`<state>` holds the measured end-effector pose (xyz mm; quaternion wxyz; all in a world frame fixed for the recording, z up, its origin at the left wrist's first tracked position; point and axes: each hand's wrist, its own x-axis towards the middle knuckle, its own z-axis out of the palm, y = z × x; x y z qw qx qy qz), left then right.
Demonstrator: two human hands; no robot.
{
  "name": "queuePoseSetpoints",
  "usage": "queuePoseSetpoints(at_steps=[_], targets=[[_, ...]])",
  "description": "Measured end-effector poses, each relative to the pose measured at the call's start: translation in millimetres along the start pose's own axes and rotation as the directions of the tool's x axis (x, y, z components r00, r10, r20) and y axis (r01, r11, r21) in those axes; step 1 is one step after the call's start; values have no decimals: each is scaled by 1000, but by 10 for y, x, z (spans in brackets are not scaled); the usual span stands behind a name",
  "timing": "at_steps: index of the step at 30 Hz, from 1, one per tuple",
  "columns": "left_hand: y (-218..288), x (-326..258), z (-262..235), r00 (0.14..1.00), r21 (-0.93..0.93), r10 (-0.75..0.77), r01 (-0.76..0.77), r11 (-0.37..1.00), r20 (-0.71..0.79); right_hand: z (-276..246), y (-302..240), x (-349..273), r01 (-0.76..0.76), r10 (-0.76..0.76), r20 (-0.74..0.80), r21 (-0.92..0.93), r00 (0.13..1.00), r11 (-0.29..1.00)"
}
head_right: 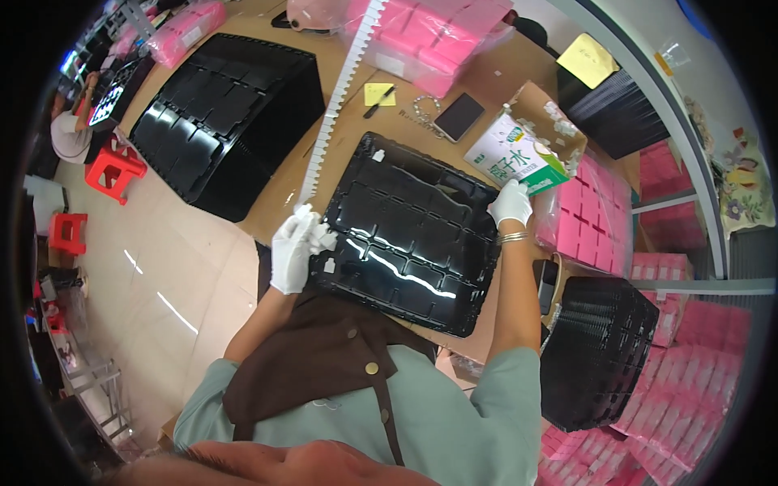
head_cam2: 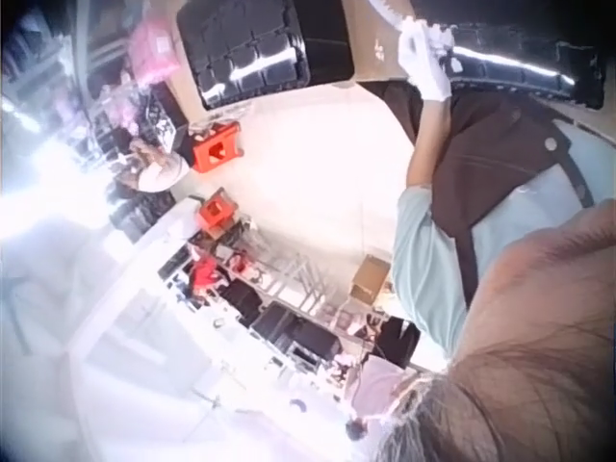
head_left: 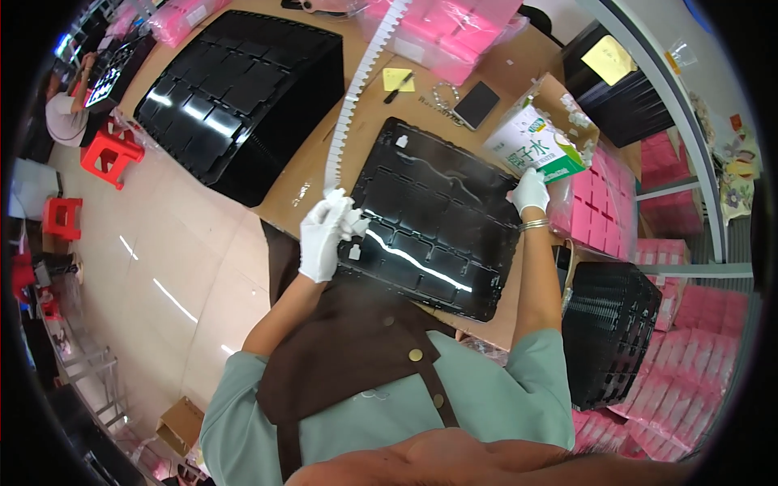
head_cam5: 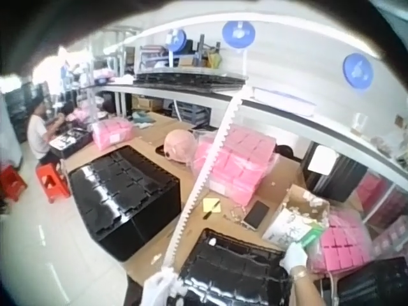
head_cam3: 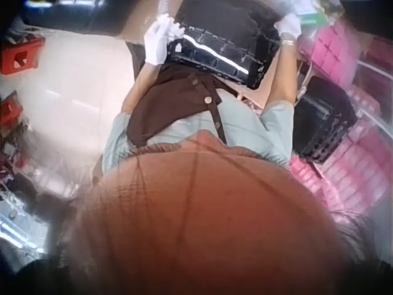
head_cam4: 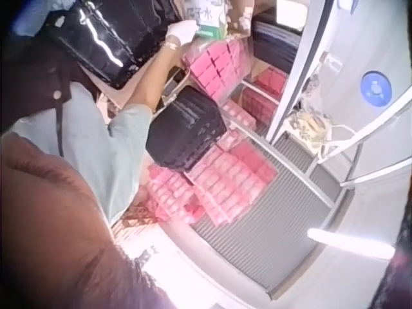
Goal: The person removes pink foam sheets from black trays, peels and sticks adhesive pads from a strip onto the black trays by hand, and fits pink foam inserts into the trays.
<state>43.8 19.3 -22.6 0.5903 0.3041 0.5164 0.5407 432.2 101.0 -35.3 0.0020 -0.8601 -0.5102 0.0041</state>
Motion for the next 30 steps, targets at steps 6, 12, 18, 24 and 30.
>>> queuePoseSetpoints(at_steps=[6,12,18,24,30], targets=[[2,-118,36,1000,26,-18,17,1000,22,-328,-1321,-1442,270,-626,48,875,778,402],[38,-171,-27,999,5,14,-14,1000,42,-123,-1635,-1972,-194,-636,203,977,745,85],[-83,-200,-31,997,22,-15,14,1000,76,-141,-1592,-2094,-147,-554,162,987,817,71],[-49,-52,-25,990,-123,-135,140,983,44,-529,-1103,-2063,373,-428,-241,892,871,257],[-350,20,-169,994,329,71,-93,940,78,-309,443,-1836,220,-321,65,600,945,769]])
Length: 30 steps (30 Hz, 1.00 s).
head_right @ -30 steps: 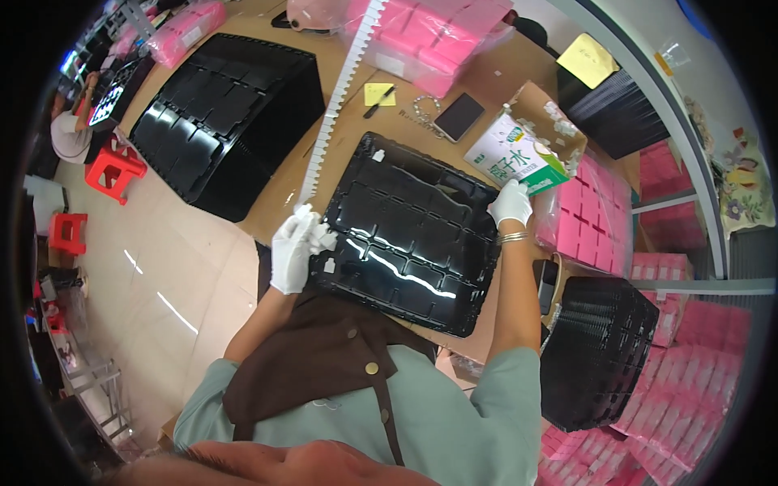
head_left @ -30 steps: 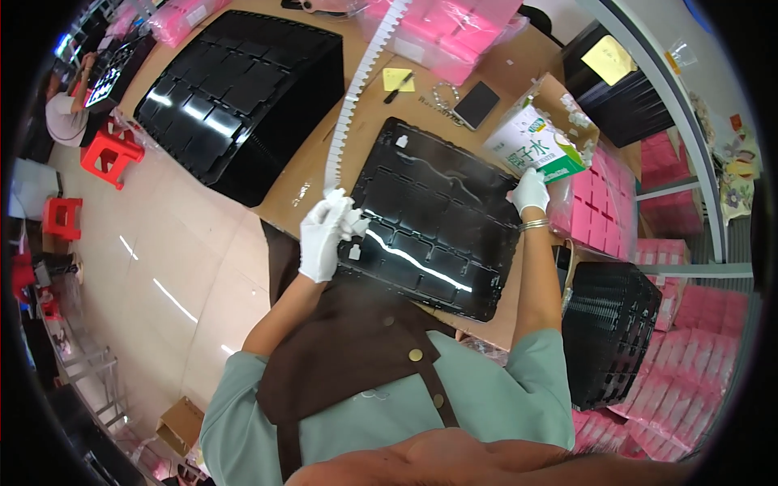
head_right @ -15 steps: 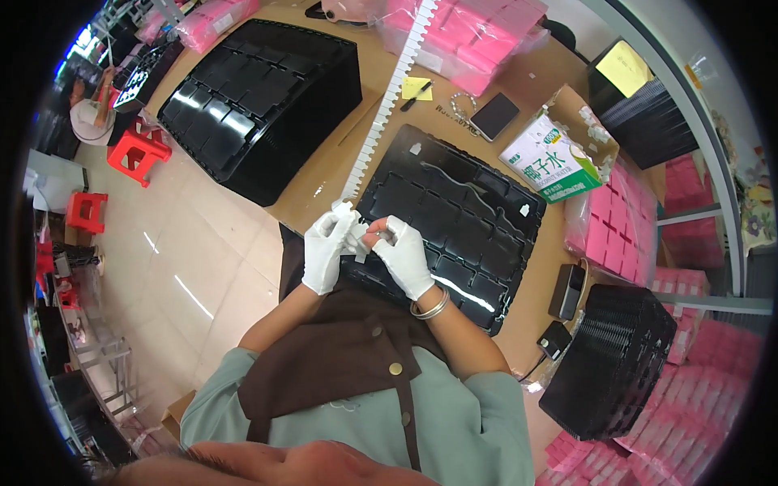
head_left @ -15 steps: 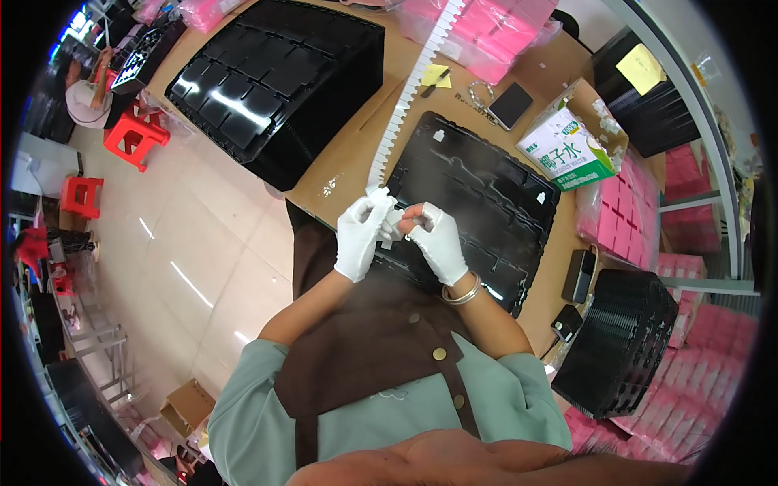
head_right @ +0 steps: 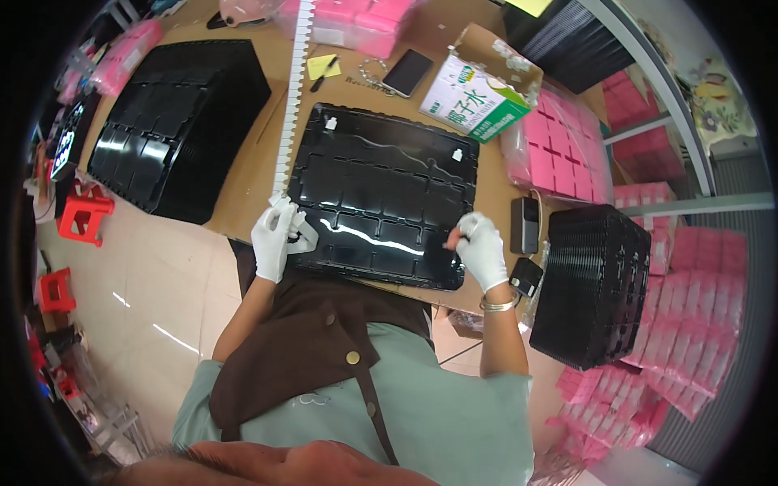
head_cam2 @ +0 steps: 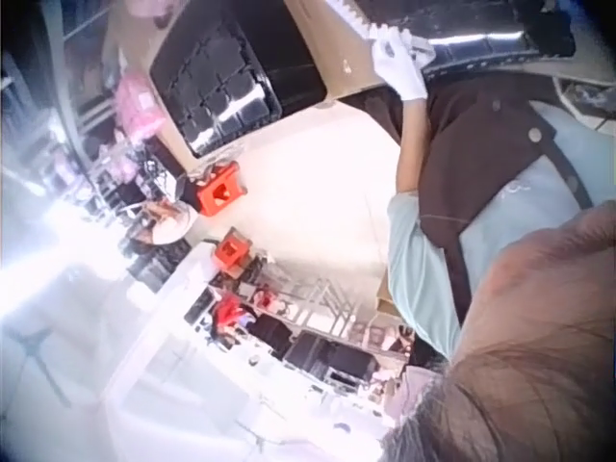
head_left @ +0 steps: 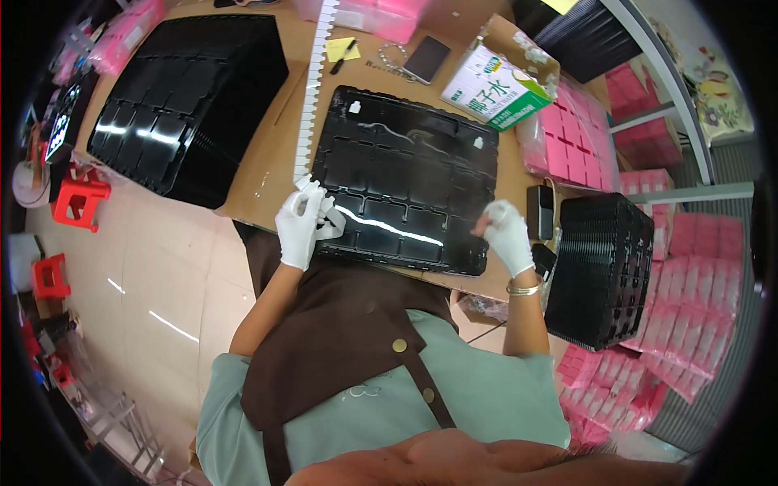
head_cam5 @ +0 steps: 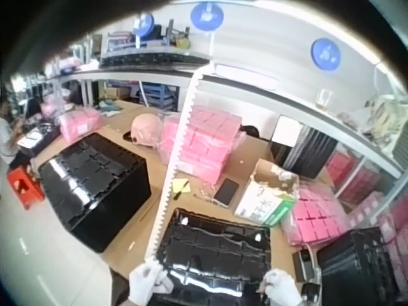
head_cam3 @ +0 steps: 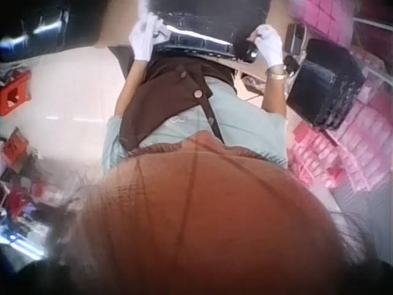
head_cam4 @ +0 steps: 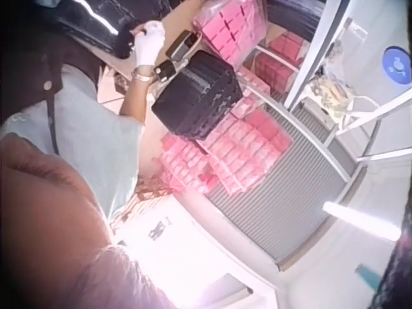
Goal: The person removes pink foam sheets from black trays, peels and sticks adhesive pads from a strip onto the black trays by hand, and fits pink foam inserts into the trays.
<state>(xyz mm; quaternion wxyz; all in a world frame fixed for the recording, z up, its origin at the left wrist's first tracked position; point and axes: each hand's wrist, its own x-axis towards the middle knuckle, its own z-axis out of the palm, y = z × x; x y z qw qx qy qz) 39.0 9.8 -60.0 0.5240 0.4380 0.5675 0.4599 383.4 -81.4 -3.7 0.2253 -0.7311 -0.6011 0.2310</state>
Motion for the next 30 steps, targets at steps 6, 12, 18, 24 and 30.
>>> queuePoseSetpoints(at_steps=[6,12,18,24,30], targets=[[-147,12,36,988,203,153,-157,966,38,293,54,-279,32,21,140,-370,990,929],[-112,-29,77,986,195,168,-165,967,1,257,-19,-166,-1,101,189,-467,977,884],[-124,-46,78,956,243,292,-284,928,1,208,102,-127,-27,123,226,-385,966,923],[-111,-49,74,924,313,382,-368,875,21,164,-7,-157,10,92,256,-369,962,930],[-91,-73,98,928,313,371,-359,879,26,156,120,-132,69,17,299,-274,954,959]])
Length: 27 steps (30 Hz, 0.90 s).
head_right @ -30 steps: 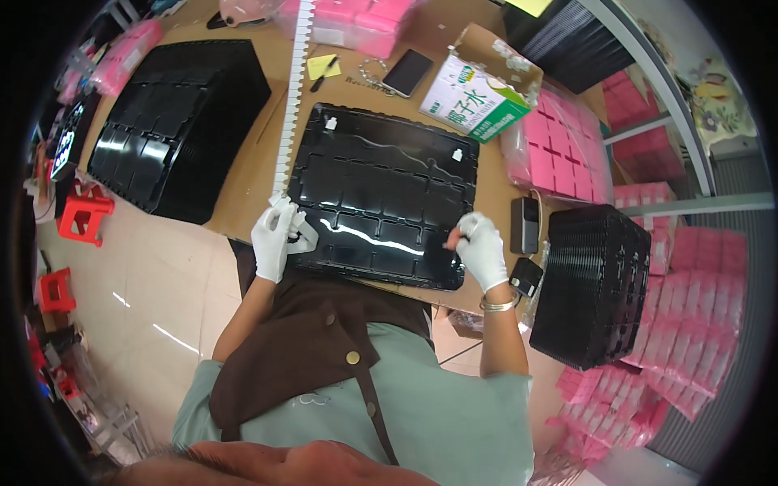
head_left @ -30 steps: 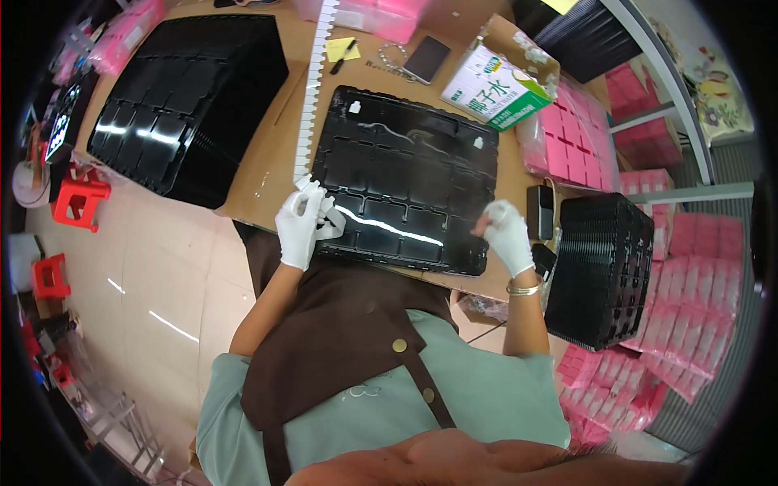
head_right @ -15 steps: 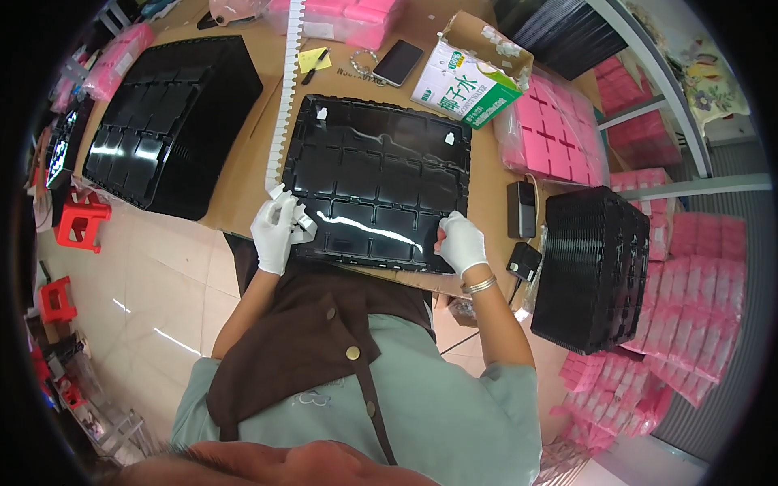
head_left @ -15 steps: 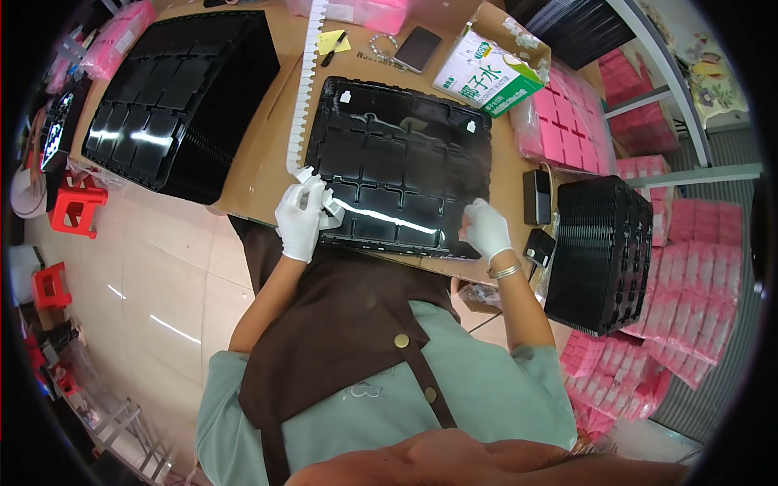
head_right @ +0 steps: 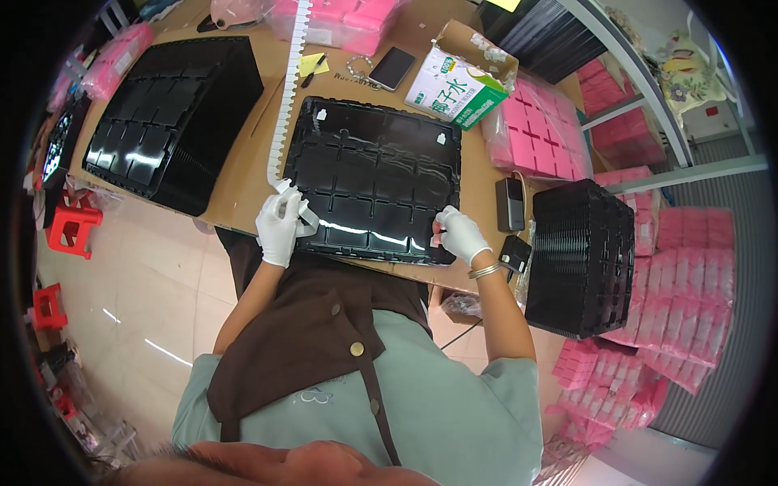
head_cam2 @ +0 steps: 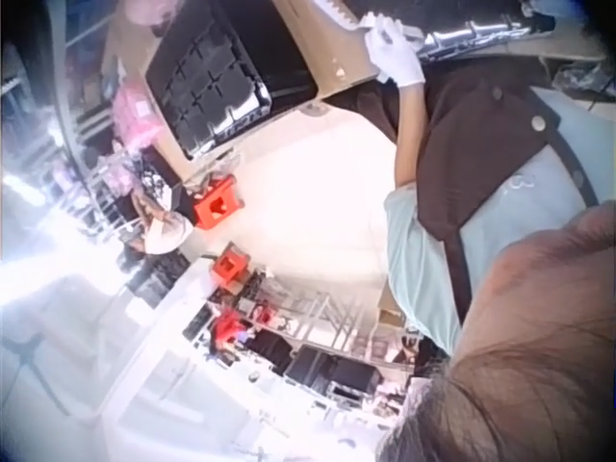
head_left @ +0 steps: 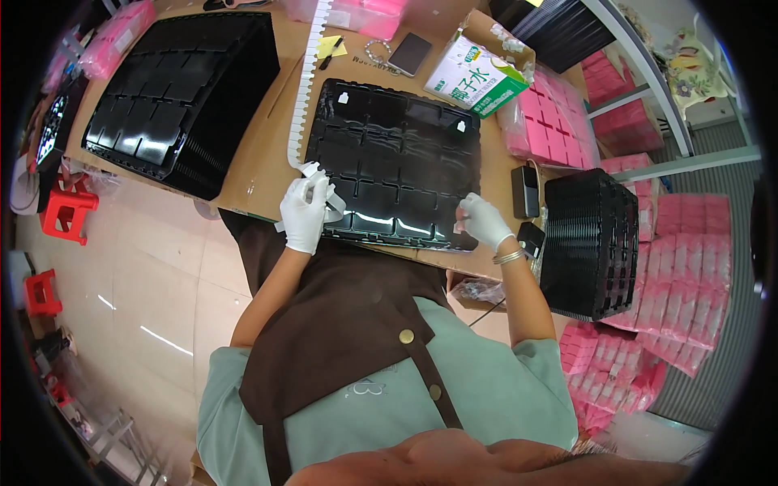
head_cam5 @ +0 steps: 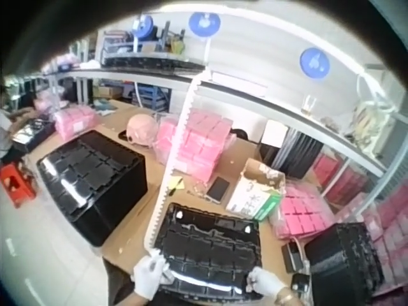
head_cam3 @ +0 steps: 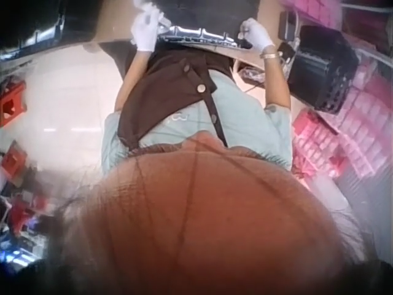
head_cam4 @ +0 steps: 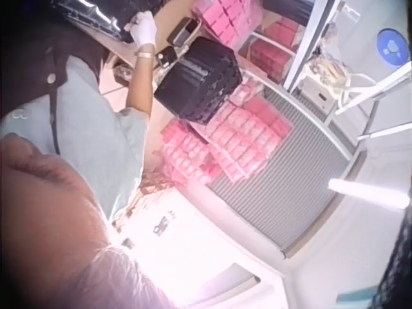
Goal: The person removes pink foam sheets from black trays, peels and sticks adhesive pads from a strip onto the black trays by hand, and fits pink foam inserts into the trays.
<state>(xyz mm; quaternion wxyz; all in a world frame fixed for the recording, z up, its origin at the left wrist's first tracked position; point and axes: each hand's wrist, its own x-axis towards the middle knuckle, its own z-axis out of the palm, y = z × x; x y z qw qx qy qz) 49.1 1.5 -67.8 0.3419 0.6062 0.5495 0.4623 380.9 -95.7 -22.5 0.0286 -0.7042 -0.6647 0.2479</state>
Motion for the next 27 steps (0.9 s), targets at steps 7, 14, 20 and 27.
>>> queuePoseSetpoints(at_steps=[7,14,20,27], targets=[[-43,-16,-8,998,89,45,-48,995,33,123,47,-90,-71,95,-134,174,986,982],[-26,7,-16,999,78,32,-35,996,39,6,236,-8,-10,6,14,319,1000,948],[-41,18,-6,998,147,55,-60,987,38,-191,460,462,59,133,-165,814,977,579],[0,-26,-6,998,137,19,-26,990,55,-290,613,1693,-190,305,-494,270,814,944]])
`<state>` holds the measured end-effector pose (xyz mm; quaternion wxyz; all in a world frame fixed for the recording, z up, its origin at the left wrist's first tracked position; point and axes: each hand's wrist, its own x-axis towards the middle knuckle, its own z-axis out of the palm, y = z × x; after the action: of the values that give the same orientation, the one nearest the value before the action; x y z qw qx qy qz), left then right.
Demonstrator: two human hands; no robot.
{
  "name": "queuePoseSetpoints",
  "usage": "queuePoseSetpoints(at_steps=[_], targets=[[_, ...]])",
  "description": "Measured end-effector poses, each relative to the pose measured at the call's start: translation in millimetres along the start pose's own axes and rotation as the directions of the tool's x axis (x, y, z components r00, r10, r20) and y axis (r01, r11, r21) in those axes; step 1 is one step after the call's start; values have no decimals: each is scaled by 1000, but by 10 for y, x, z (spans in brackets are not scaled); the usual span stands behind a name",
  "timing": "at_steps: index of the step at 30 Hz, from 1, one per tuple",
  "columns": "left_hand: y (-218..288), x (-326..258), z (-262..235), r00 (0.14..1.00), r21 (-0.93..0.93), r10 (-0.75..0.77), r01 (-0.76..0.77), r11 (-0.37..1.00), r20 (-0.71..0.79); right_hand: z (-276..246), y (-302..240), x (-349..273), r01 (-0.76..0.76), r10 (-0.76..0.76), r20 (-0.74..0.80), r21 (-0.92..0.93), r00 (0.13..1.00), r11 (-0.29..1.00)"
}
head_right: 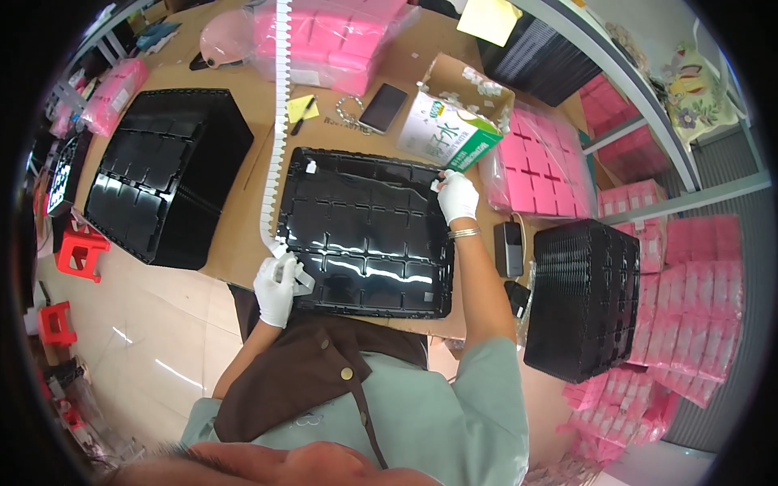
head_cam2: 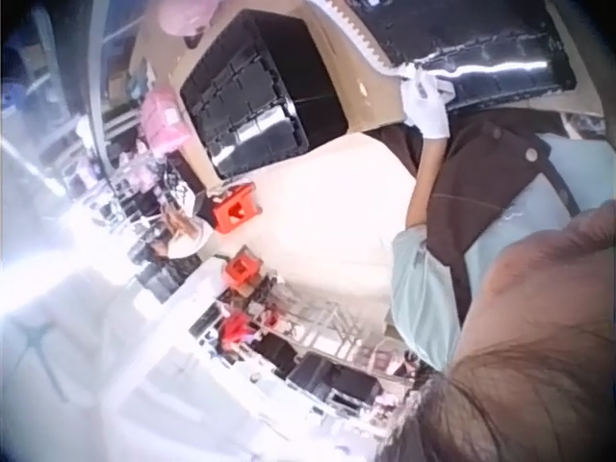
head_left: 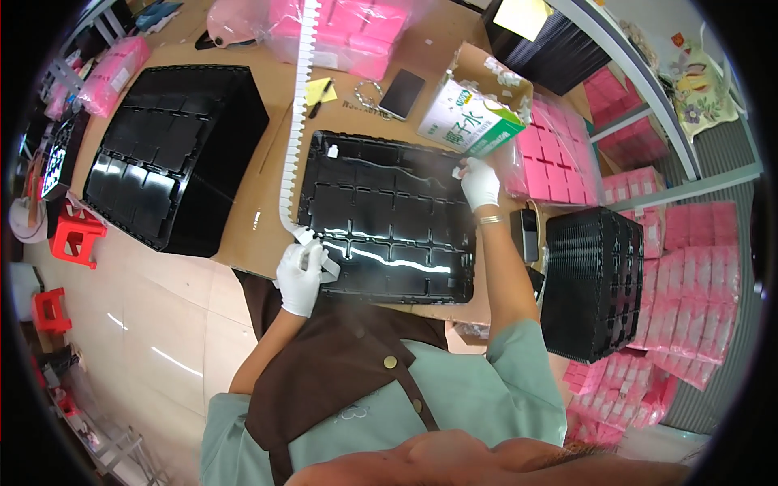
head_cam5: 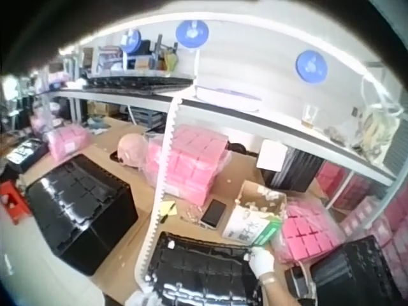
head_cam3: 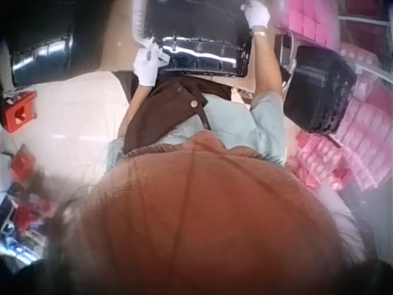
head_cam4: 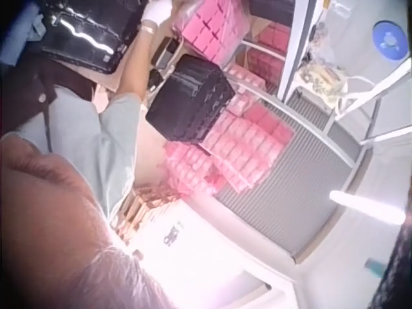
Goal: The person removes pink foam sheets from black trays, peels and sticks adhesive pads from a strip onto the black trays by hand, and fits pink foam inserts into the trays.
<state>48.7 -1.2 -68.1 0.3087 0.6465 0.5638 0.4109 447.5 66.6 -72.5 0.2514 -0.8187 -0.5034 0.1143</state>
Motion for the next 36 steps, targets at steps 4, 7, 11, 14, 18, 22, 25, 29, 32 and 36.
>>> queuePoseSetpoints(at_steps=[4,7,11,14,18,22,25,29,32,36], targets=[[65,-9,-4,999,-37,-24,23,999,-21,-168,-2,315,236,-136,358,-252,924,939],[72,30,7,999,9,24,-24,1000,-35,-110,334,465,169,-169,535,50,828,984],[-2,1,13,999,-27,-11,10,1000,-36,-223,-28,298,115,-88,293,-76,952,990],[46,26,-9,999,23,30,-29,999,-23,-253,-82,269,138,-93,307,-128,947,982],[42,16,-3,999,50,47,-46,998,-16,-136,-30,250,201,-166,183,-193,969,960],[68,24,-3,997,55,65,-64,996,-29,-37,-6,190,214,-195,96,-260,976,942],[67,43,-3,999,23,51,-51,998,-19,-52,306,295,83,-106,121,183,987,980],[39,18,-27,999,32,25,-24,999,-46,-167,-116,235,-44,10,65,557,998,829],[-54,100,-64,995,47,101,-102,994,20,100,-705,166,192,-224,49,358,973,914],[-258,433,-257,883,-591,-296,465,659,365,834,-1546,70,141,-305,247,518,920,844]])
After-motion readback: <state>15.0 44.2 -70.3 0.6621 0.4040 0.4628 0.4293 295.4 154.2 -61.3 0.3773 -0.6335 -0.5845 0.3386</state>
